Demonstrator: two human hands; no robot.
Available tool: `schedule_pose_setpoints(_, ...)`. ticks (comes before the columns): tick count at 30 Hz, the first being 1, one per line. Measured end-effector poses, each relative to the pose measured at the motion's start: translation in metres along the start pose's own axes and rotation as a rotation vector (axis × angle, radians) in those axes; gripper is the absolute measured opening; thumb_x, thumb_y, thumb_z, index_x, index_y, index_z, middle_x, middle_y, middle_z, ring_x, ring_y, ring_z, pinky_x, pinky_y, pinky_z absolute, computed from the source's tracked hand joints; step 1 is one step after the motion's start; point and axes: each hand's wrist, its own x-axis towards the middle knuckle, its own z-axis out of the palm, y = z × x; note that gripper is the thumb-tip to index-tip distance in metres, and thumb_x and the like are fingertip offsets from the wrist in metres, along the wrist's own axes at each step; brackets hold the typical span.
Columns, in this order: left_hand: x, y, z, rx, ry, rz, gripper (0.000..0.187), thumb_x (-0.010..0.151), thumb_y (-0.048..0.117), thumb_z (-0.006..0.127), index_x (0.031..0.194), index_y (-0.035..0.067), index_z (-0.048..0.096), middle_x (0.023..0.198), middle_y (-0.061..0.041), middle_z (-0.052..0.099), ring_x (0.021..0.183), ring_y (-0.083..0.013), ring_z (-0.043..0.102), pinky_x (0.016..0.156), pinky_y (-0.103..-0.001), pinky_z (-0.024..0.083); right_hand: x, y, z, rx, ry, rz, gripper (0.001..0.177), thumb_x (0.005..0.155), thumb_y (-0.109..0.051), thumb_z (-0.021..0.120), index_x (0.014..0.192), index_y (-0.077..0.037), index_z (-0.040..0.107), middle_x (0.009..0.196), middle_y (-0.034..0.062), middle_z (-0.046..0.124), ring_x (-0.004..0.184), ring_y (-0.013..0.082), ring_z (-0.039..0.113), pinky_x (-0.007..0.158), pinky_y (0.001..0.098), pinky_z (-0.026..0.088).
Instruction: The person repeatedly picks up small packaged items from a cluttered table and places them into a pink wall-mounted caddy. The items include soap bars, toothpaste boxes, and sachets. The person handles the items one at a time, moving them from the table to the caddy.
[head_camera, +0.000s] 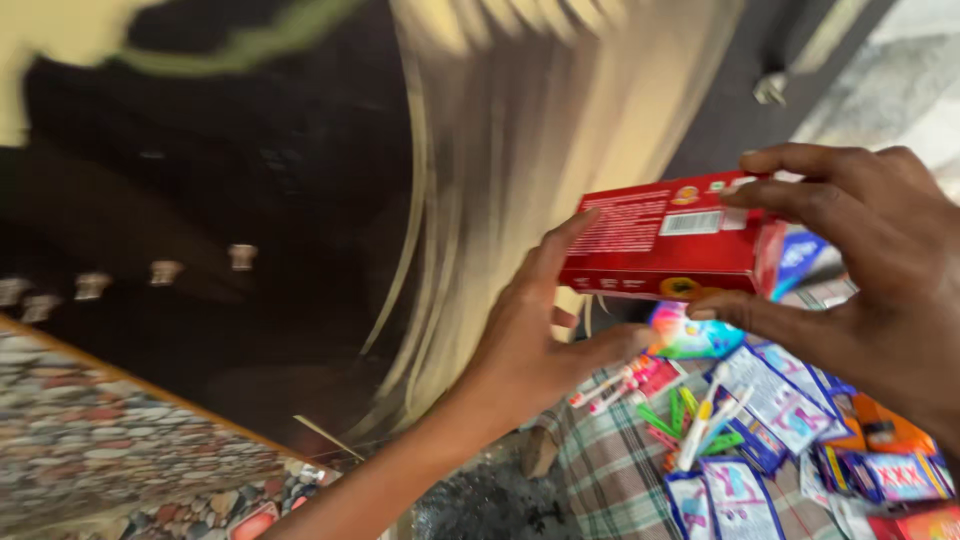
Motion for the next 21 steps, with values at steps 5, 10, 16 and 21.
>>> schedule_pose_setpoints(5, -0.038, 0.069, -0.097, 0.249, 0.22, 0.089, 0.077, 0.083, 0.022, 0.084, 0.151, 0.01, 0.051, 0.143, -0.011, 0.065, 0.122, -0.0196, 0.067, 0.086, -0.031, 0.058, 0.074, -0.078, -0.038, 0.091, 0.087, -0.131, 0.068, 0.057, -0.024, 0.093, 0.116, -0.001, 0.068, 0.13, 0.0215, 0.066, 0.113, 0.037, 0.063, 0.094, 0.0456, 0.049)
schedule_pose_setpoints(10, -0.086, 0.135, -0.168, 0.368, 0.458, 0.209, 0.081, 0.086, 0.019, 0.085, 0.153, 0.006, 0.043, 0.15, -0.012, 0.057, 0.13, -0.0213, 0.061, 0.096, -0.033, 0.054, 0.131, -0.145, -0.047, 0.324, 0.208, -0.18, 0.063, 0.062, -0.021, 0.095, 0.115, -0.005, 0.066, 0.133, 0.0169, 0.065, 0.118, 0.0295, 0.061, 0.099, 0.0418, 0.05)
schedule_pose_setpoints(16, -0.136, 0.17, -0.234, 0.202, 0.627, 0.226, 0.076, 0.093, 0.015, 0.081, 0.155, 0.006, 0.038, 0.152, -0.012, 0.048, 0.13, -0.0214, 0.061, 0.11, -0.036, 0.056, 0.19, -0.228, -0.015, 0.927, 0.227, -0.208, 0.054, 0.076, -0.013, 0.09, 0.123, -0.007, 0.063, 0.147, 0.0135, 0.052, 0.137, 0.0209, 0.056, 0.115, 0.0389, 0.054)
schedule_pose_setpoints(21, -0.181, 0.198, -0.298, 0.252, 0.702, 0.287, 0.08, 0.099, 0.025, 0.077, 0.161, 0.006, 0.03, 0.155, -0.014, 0.048, 0.14, -0.023, 0.057, 0.116, -0.039, 0.052, 0.229, -0.308, -0.02, 0.818, 0.228, -0.333, 0.061, 0.079, -0.023, 0.094, 0.129, -0.008, 0.062, 0.148, 0.016, 0.051, 0.14, 0.0235, 0.058, 0.112, 0.0389, 0.055)
